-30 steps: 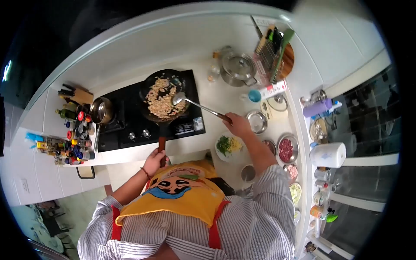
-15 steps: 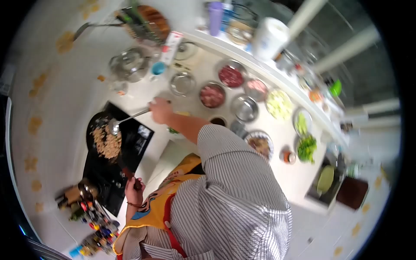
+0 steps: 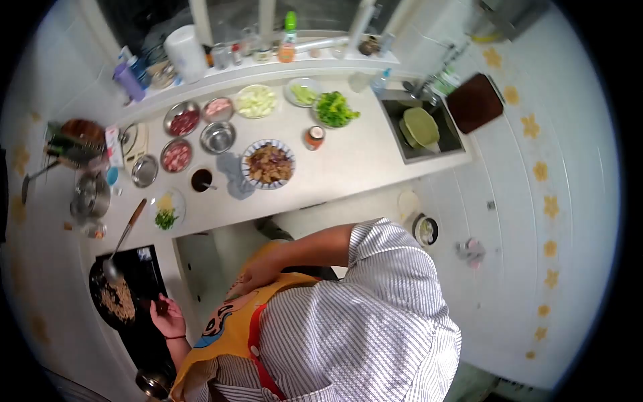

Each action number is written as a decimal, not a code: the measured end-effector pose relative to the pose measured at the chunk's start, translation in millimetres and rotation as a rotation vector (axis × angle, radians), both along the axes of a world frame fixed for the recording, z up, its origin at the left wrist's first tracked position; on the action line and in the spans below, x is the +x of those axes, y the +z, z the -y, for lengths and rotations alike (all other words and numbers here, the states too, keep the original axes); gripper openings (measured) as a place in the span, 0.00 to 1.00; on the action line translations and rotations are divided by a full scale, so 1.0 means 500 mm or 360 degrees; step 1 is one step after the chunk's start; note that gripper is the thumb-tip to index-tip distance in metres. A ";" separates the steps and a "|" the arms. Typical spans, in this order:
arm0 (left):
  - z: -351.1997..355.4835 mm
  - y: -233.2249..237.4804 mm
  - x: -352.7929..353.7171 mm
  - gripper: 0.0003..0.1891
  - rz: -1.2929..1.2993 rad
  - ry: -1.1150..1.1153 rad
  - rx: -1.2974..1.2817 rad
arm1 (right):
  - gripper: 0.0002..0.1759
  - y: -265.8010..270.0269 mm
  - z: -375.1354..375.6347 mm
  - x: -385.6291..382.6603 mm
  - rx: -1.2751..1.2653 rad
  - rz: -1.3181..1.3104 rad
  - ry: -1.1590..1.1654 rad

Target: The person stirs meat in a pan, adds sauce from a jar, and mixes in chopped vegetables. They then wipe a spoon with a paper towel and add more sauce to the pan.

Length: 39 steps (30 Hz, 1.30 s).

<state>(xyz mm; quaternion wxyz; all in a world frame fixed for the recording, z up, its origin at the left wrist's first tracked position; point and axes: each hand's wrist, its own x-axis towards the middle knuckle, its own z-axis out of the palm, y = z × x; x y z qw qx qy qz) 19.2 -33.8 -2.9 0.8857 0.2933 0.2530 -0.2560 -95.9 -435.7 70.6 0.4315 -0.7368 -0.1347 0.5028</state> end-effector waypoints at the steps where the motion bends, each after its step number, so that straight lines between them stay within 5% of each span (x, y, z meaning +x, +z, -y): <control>1: -0.004 -0.008 0.000 0.16 -0.0004 -0.0020 -0.0011 | 0.41 0.002 0.018 -0.034 -0.0004 0.0018 -0.0053; 4: 0.006 -0.010 -0.005 0.14 -0.0005 -0.0005 0.0061 | 0.40 0.015 0.071 -0.116 0.0110 0.0265 -0.0122; 9: 0.030 -0.008 -0.028 0.11 0.0083 0.0028 0.0028 | 0.35 -0.011 0.184 -0.238 -0.0116 -0.0144 -0.0355; 14: 0.034 -0.022 -0.031 0.15 0.0172 0.0119 0.0094 | 0.30 0.011 0.336 -0.378 -0.0225 -0.0125 -0.0586; 18: 0.038 -0.049 -0.049 0.31 0.0064 0.0168 0.0362 | 0.28 -0.002 0.492 -0.490 -0.0298 -0.0281 -0.0730; 20: 0.077 -0.045 -0.081 0.59 0.0015 0.0333 0.0593 | 0.27 -0.035 0.575 -0.550 -0.0291 -0.0193 -0.0736; 22: 0.110 -0.058 -0.125 0.68 0.0031 0.0437 0.0592 | 0.26 -0.040 0.639 -0.597 -0.0294 -0.0233 -0.0693; 26: 0.252 -0.045 -0.231 0.68 -0.0166 0.0656 0.0744 | 0.26 -0.033 0.731 -0.583 -0.0427 -0.0388 -0.0461; 30: 0.375 -0.064 -0.215 0.47 -0.0128 0.0174 0.0947 | 0.23 -0.080 0.856 -0.452 -0.0436 -0.0019 0.0022; 33: 0.511 -0.004 -0.076 0.32 0.0201 -0.0214 0.1303 | 0.23 -0.009 0.907 -0.176 -0.0862 0.0460 -0.0654; 34: 0.562 0.034 -0.010 0.27 0.0320 -0.0305 0.1387 | 0.29 -0.010 0.930 -0.070 -0.0655 0.0852 -0.0872; 39: 0.752 0.061 0.412 0.23 0.1629 -0.0550 0.1561 | 0.35 0.176 0.901 0.459 -0.0745 0.1485 -0.1381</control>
